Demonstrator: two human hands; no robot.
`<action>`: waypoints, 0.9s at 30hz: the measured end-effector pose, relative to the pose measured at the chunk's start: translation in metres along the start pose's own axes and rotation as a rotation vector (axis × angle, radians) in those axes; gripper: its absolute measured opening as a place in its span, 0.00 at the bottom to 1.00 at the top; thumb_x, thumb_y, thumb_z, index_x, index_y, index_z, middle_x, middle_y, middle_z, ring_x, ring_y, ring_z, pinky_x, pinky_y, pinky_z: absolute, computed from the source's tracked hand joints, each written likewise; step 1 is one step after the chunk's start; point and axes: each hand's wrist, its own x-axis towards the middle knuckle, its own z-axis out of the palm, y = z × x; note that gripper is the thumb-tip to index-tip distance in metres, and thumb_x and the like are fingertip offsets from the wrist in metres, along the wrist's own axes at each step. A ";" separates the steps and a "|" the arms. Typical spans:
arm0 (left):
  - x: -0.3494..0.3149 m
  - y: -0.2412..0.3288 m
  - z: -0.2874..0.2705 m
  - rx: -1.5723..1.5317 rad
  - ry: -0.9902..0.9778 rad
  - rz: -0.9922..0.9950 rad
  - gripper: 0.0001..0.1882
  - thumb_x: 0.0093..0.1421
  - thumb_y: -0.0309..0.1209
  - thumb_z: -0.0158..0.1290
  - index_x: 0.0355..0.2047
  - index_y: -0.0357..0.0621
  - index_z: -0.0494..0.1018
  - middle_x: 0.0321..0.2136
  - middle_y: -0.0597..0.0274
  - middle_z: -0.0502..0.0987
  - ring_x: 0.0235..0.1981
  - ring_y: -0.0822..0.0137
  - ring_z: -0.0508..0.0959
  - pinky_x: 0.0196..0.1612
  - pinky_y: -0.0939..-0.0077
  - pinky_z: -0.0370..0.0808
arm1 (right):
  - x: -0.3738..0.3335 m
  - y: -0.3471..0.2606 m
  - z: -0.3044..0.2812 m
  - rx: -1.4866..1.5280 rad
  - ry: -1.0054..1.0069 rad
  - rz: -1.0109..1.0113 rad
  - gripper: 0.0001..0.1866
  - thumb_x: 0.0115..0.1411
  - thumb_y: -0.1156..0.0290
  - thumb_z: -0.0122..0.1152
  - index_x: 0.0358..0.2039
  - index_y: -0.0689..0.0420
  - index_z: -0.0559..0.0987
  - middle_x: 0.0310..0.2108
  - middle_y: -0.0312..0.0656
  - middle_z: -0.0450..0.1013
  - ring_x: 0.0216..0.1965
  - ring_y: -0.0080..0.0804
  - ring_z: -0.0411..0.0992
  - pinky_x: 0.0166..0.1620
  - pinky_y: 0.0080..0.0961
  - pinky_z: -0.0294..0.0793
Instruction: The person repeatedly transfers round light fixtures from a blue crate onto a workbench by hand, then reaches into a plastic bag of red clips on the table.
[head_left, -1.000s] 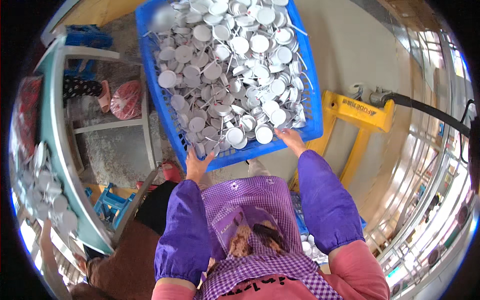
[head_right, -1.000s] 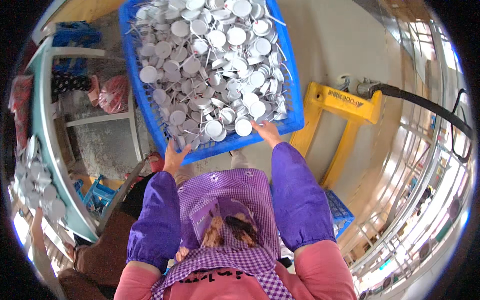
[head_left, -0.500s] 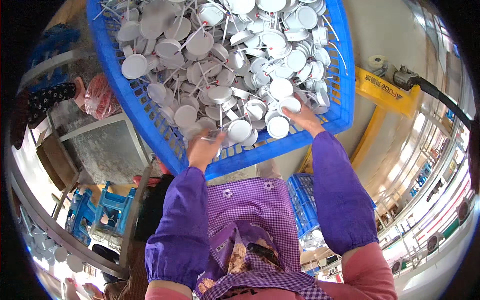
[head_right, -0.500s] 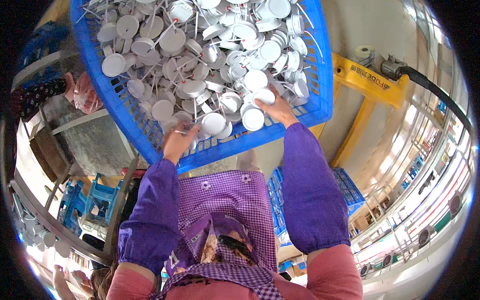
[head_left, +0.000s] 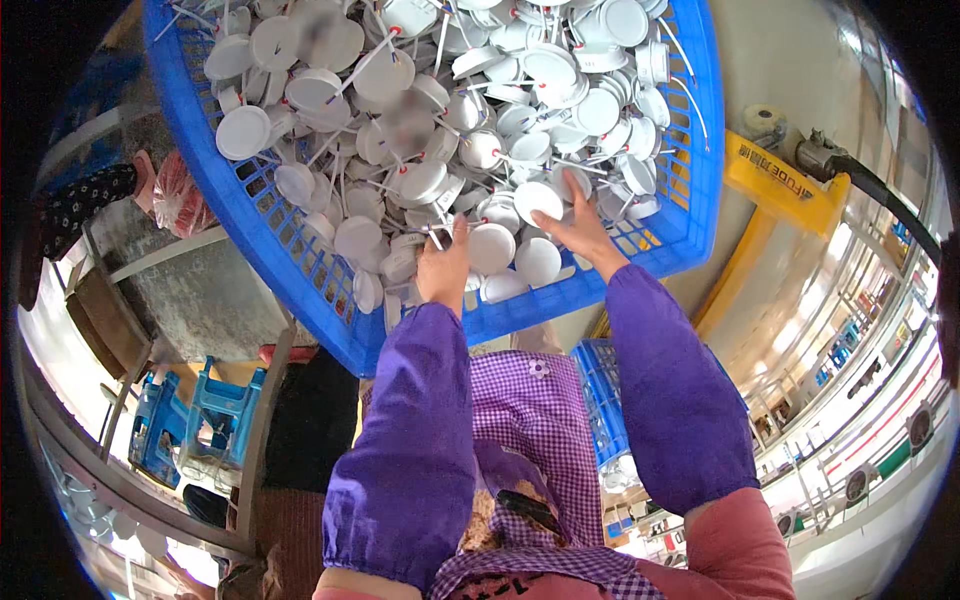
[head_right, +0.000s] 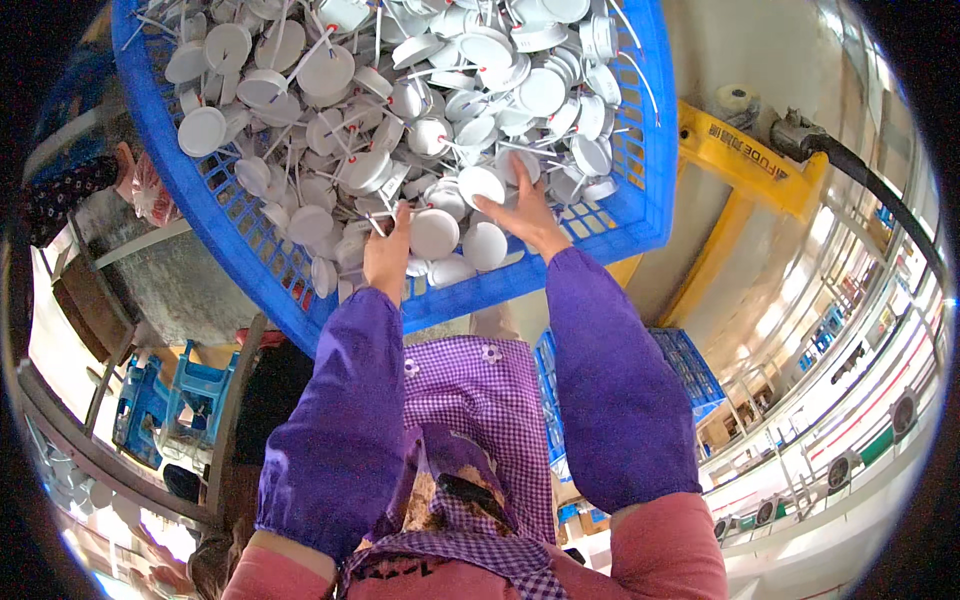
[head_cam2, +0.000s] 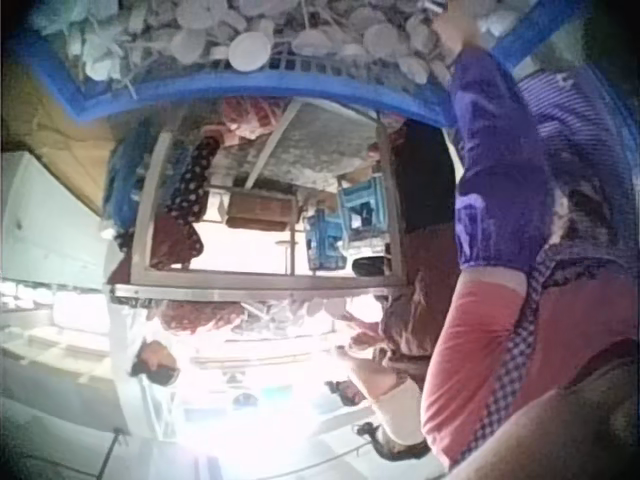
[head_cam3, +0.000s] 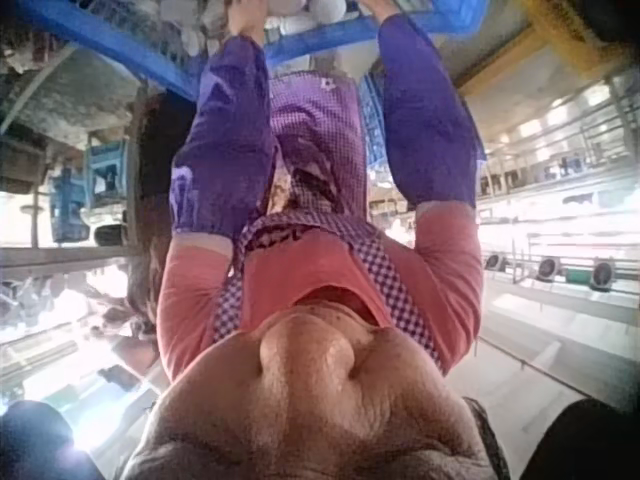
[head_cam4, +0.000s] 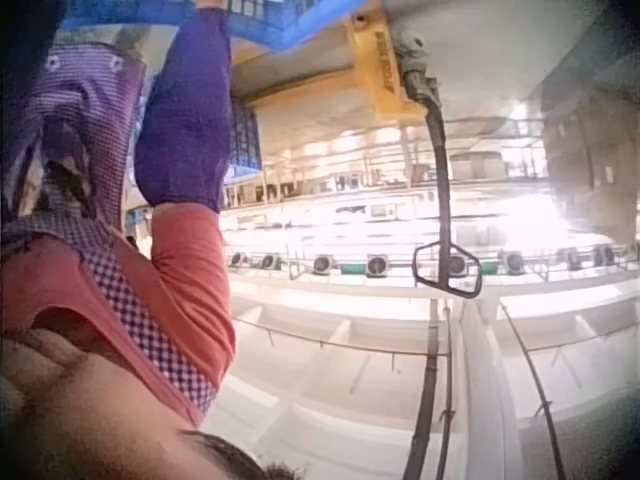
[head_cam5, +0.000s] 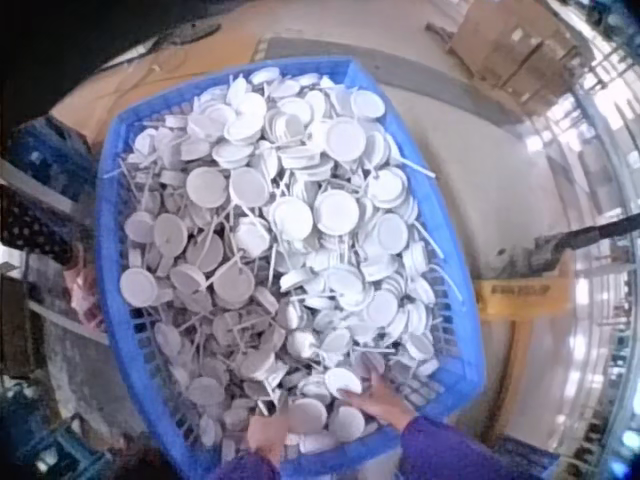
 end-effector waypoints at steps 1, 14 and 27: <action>-0.001 0.016 0.001 -0.012 -0.021 -0.075 0.43 0.49 0.66 0.39 0.48 0.38 0.68 0.44 0.40 0.71 0.48 0.44 0.69 0.49 0.57 0.65 | 0.006 0.008 -0.002 -0.006 0.015 0.002 0.57 0.38 0.41 0.66 0.63 0.49 0.46 0.61 0.61 0.39 0.63 0.55 0.41 0.61 0.39 0.47; 0.033 -0.001 0.010 0.183 -0.548 0.207 0.10 0.57 0.29 0.38 0.38 0.44 0.66 0.25 0.45 0.75 0.29 0.47 0.76 0.31 0.55 0.72 | 0.022 0.033 -0.011 0.359 0.206 -0.099 0.45 0.43 0.50 0.68 0.55 0.62 0.59 0.51 0.51 0.58 0.53 0.41 0.59 0.54 0.32 0.59; 0.012 -0.038 0.012 -0.115 -0.220 0.193 0.28 0.60 0.44 0.40 0.57 0.46 0.54 0.46 0.46 0.69 0.38 0.53 0.74 0.37 0.64 0.71 | 0.012 -0.003 0.018 0.318 -0.107 0.138 0.49 0.50 0.37 0.50 0.55 0.72 0.58 0.58 0.58 0.53 0.60 0.46 0.51 0.60 0.32 0.51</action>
